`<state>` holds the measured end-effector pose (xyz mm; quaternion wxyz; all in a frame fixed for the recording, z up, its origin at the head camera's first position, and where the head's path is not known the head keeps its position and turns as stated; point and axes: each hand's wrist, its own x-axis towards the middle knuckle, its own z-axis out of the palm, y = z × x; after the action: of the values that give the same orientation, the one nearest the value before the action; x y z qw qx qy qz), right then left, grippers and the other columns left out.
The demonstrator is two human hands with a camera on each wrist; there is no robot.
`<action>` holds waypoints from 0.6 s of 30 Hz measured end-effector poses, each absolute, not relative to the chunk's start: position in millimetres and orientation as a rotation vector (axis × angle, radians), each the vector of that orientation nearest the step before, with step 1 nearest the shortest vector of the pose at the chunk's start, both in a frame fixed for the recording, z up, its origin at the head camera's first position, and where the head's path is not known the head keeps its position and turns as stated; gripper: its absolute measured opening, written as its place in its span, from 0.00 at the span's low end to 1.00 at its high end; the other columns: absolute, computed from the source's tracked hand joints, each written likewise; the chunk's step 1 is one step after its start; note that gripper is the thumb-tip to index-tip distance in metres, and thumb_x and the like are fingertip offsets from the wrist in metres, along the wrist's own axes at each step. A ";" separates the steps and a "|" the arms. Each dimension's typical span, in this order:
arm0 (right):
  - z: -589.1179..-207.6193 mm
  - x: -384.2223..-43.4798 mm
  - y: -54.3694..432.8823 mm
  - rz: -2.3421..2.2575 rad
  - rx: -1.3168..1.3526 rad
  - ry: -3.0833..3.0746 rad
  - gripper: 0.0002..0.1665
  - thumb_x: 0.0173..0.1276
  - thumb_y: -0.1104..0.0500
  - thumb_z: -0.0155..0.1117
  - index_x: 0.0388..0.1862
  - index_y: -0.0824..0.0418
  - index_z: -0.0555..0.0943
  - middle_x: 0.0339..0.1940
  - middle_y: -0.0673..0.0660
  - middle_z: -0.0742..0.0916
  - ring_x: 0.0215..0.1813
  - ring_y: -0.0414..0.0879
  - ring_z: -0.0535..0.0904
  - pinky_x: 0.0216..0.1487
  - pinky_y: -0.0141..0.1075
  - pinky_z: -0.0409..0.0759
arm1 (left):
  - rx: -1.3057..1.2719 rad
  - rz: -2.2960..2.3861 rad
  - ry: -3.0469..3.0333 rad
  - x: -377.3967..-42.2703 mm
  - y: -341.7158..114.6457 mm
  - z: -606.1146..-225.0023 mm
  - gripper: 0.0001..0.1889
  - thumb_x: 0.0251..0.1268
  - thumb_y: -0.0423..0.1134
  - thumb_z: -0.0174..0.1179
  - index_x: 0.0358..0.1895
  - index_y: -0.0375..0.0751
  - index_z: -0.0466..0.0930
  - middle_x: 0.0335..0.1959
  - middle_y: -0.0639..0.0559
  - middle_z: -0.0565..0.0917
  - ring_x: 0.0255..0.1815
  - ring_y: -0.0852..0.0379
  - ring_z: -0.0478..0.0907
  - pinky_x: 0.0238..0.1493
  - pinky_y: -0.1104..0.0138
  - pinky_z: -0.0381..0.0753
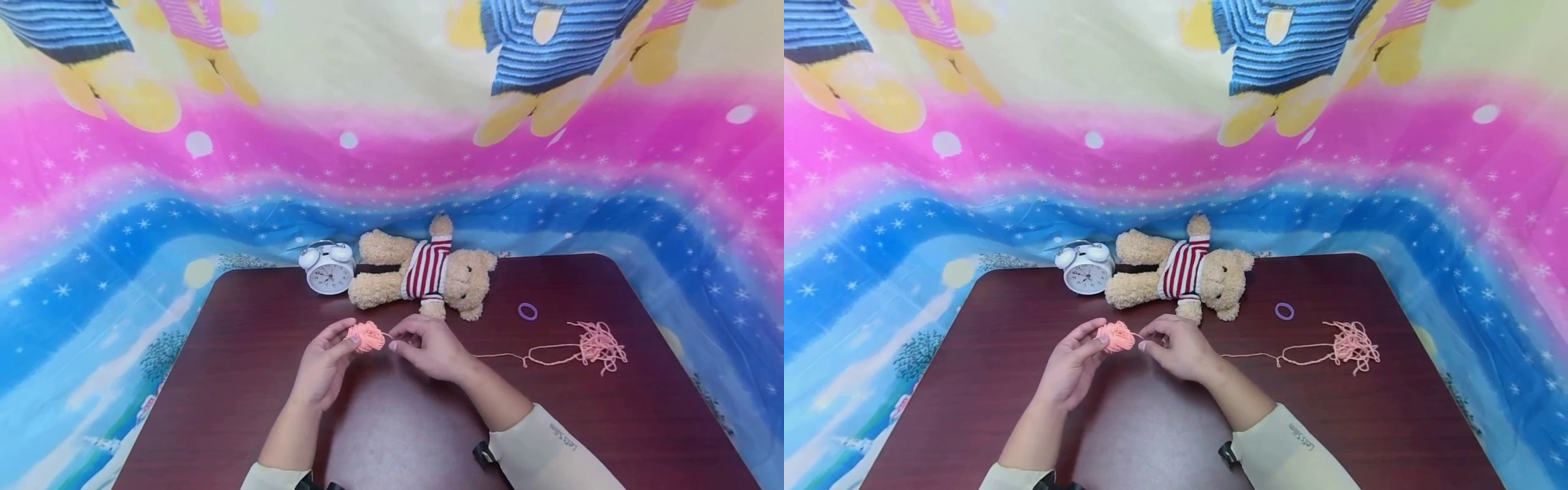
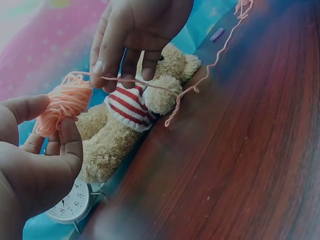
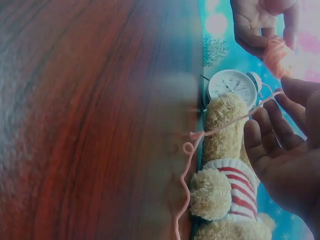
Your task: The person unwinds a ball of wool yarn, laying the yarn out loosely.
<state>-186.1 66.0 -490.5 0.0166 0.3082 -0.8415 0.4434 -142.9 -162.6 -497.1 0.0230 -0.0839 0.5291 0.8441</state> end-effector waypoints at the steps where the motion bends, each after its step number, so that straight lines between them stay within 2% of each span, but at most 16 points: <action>1: -490.4 -185.9 65.7 1.373 0.960 -2.613 0.07 0.68 0.58 0.74 0.44 0.55 0.89 0.41 0.46 0.88 0.38 0.37 0.81 0.41 0.38 0.85 | -0.257 2.608 1.642 -143.1 -161.5 -497.1 0.19 0.67 0.23 0.62 0.60 0.33 0.76 0.47 0.46 0.81 0.44 0.56 0.81 0.48 0.66 0.82; 5: -490.1 -185.6 66.3 1.367 0.960 -2.595 0.03 0.70 0.57 0.73 0.40 0.54 0.89 0.40 0.46 0.88 0.38 0.37 0.82 0.41 0.39 0.86 | -0.251 2.592 1.659 -144.1 -159.0 -497.9 0.20 0.67 0.24 0.62 0.62 0.31 0.75 0.47 0.46 0.81 0.45 0.55 0.81 0.49 0.65 0.82; 9: -489.3 -184.3 69.7 1.357 0.930 -2.596 0.04 0.70 0.56 0.72 0.39 0.55 0.89 0.39 0.44 0.87 0.37 0.36 0.81 0.40 0.41 0.86 | -0.252 2.574 1.678 -144.0 -158.5 -498.6 0.21 0.67 0.25 0.63 0.63 0.30 0.74 0.48 0.46 0.81 0.46 0.55 0.80 0.50 0.65 0.83; 15: -485.2 -182.3 80.4 1.331 0.895 -2.594 0.03 0.71 0.55 0.72 0.39 0.52 0.89 0.37 0.41 0.86 0.38 0.36 0.80 0.40 0.35 0.82 | -0.248 2.571 1.683 -142.6 -160.2 -498.6 0.26 0.68 0.24 0.62 0.67 0.23 0.68 0.49 0.46 0.81 0.47 0.55 0.81 0.52 0.64 0.83; 18: -482.0 -182.3 88.0 1.336 0.858 -2.589 0.02 0.71 0.55 0.72 0.40 0.51 0.89 0.38 0.40 0.86 0.41 0.37 0.81 0.44 0.36 0.81 | -0.229 2.572 1.686 -143.2 -161.3 -497.5 0.26 0.68 0.24 0.62 0.67 0.23 0.68 0.50 0.45 0.82 0.48 0.55 0.82 0.54 0.63 0.83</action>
<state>-182.3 88.0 -482.0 0.0522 0.2823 -0.8512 0.4394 -143.2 -161.3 -497.5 0.0289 -0.0741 0.5466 0.8336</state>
